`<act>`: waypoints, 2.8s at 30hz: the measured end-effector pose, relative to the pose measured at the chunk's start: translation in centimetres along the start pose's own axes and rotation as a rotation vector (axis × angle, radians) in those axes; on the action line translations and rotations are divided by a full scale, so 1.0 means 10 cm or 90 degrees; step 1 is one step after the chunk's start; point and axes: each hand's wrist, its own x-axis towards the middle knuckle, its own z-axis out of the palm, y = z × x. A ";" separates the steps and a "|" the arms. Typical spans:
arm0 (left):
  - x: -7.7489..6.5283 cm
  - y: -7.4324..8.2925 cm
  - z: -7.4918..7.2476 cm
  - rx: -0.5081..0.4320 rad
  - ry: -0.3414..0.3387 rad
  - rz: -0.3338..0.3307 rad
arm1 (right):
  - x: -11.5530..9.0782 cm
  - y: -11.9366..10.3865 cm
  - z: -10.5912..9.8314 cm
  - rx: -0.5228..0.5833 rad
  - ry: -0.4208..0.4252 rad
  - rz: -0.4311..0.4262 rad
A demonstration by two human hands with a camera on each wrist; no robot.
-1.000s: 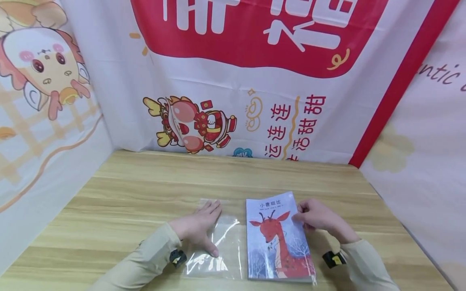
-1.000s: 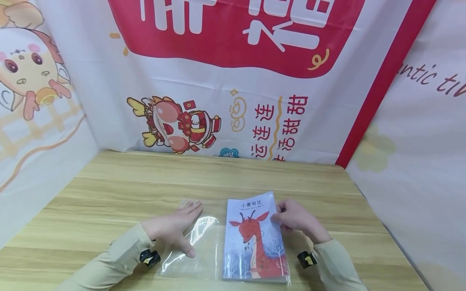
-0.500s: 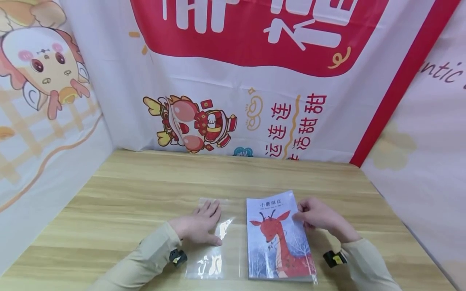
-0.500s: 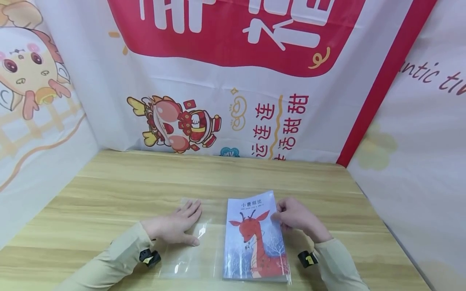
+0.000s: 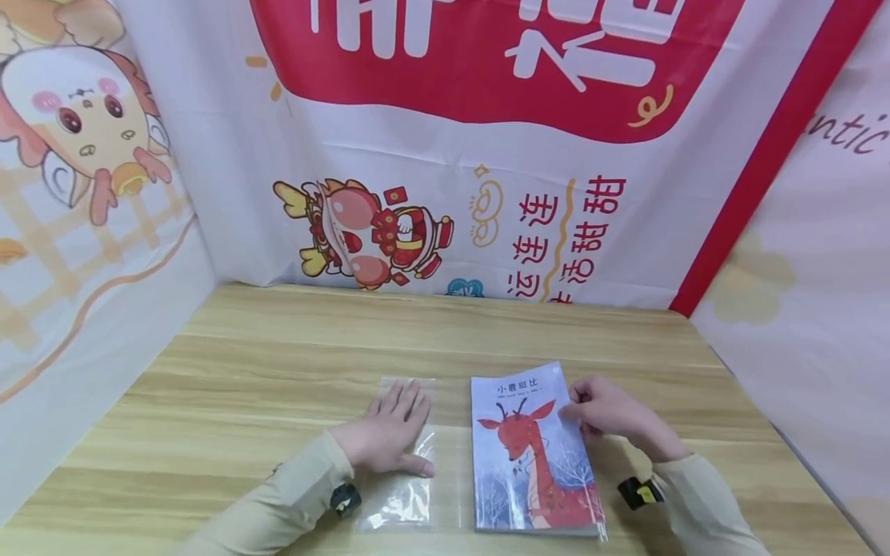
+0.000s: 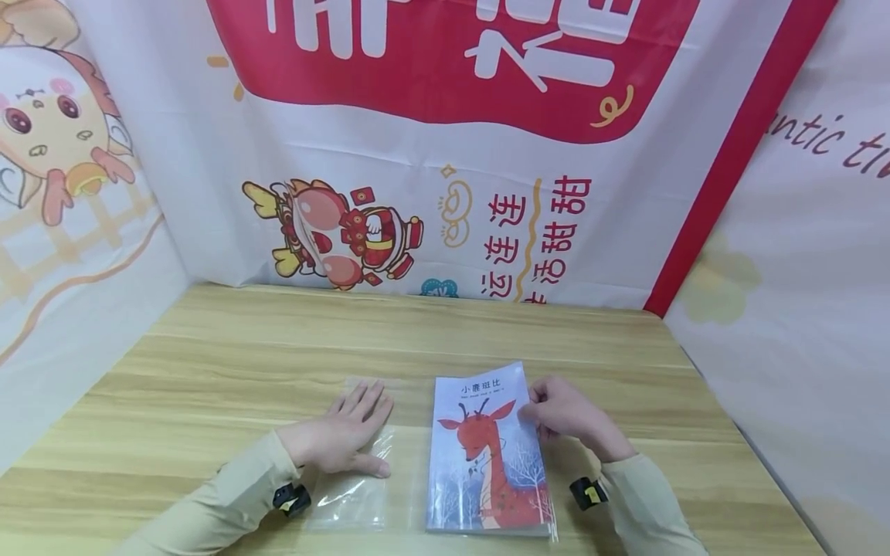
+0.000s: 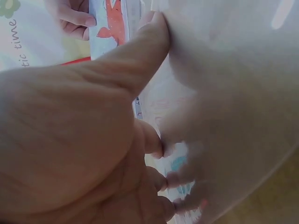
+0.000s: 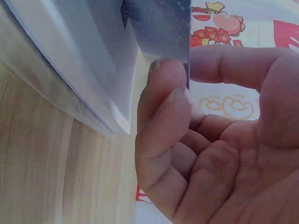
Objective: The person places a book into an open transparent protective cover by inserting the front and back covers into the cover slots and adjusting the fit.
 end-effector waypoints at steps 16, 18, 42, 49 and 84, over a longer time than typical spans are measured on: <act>0.00 -0.03 -0.06 -0.037 -0.038 0.001 | -0.06 -0.01 -0.16 0.199 -0.149 -0.064; 0.01 -0.03 -0.06 -0.039 -0.035 -0.004 | -0.06 0.00 -0.17 0.253 -0.196 -0.073; -0.01 -0.02 -0.09 -0.044 -0.017 -0.006 | -0.01 0.01 -0.11 0.431 -0.388 -0.138; -0.02 -0.02 -0.10 -0.049 -0.015 -0.007 | -0.02 -0.06 0.01 0.396 -0.334 -0.077; 0.01 -0.04 -0.07 -0.041 -0.010 -0.014 | -0.16 -0.44 0.80 -0.096 0.085 -0.164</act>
